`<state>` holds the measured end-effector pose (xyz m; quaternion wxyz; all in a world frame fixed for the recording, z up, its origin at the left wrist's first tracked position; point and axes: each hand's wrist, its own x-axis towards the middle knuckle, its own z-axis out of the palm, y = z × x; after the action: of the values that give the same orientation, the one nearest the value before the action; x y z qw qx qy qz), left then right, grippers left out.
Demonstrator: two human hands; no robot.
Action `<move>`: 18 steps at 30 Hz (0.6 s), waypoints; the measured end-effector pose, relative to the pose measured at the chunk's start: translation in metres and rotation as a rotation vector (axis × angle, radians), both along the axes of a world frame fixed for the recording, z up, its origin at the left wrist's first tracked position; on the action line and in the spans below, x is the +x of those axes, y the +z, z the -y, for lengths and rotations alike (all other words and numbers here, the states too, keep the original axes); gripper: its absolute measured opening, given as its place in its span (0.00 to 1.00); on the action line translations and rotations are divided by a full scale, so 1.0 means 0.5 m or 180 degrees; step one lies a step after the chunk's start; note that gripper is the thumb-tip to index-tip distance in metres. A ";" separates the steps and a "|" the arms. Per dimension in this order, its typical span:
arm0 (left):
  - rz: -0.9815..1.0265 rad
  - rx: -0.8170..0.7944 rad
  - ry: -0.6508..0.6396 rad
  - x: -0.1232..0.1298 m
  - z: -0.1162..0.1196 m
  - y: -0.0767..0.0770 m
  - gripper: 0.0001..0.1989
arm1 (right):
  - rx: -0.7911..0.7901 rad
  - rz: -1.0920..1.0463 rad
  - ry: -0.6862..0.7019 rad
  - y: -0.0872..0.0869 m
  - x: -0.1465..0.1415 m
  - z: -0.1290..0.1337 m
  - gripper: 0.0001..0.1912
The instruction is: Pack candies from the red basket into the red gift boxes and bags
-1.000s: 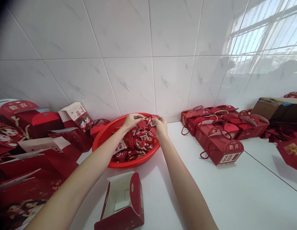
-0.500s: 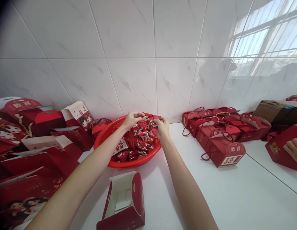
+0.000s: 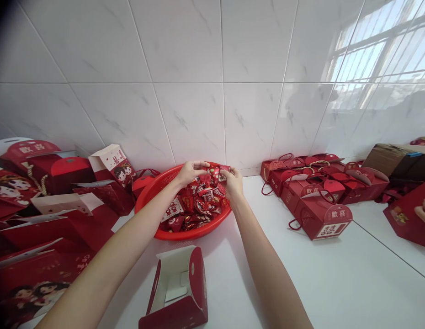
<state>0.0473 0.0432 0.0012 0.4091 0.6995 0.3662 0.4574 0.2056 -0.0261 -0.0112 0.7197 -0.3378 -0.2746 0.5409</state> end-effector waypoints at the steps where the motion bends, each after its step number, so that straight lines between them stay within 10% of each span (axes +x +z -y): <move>1: -0.0003 -0.0017 -0.0006 -0.001 0.000 0.000 0.13 | 0.0001 -0.0003 0.0003 0.000 0.000 0.000 0.10; 18: -0.0006 -0.0066 -0.0145 -0.008 0.001 0.003 0.15 | 0.0016 -0.0025 -0.0019 0.002 -0.003 0.001 0.10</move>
<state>0.0434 0.0429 0.0025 0.4263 0.7038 0.3553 0.4435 0.2043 -0.0267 -0.0101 0.7232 -0.3346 -0.2721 0.5394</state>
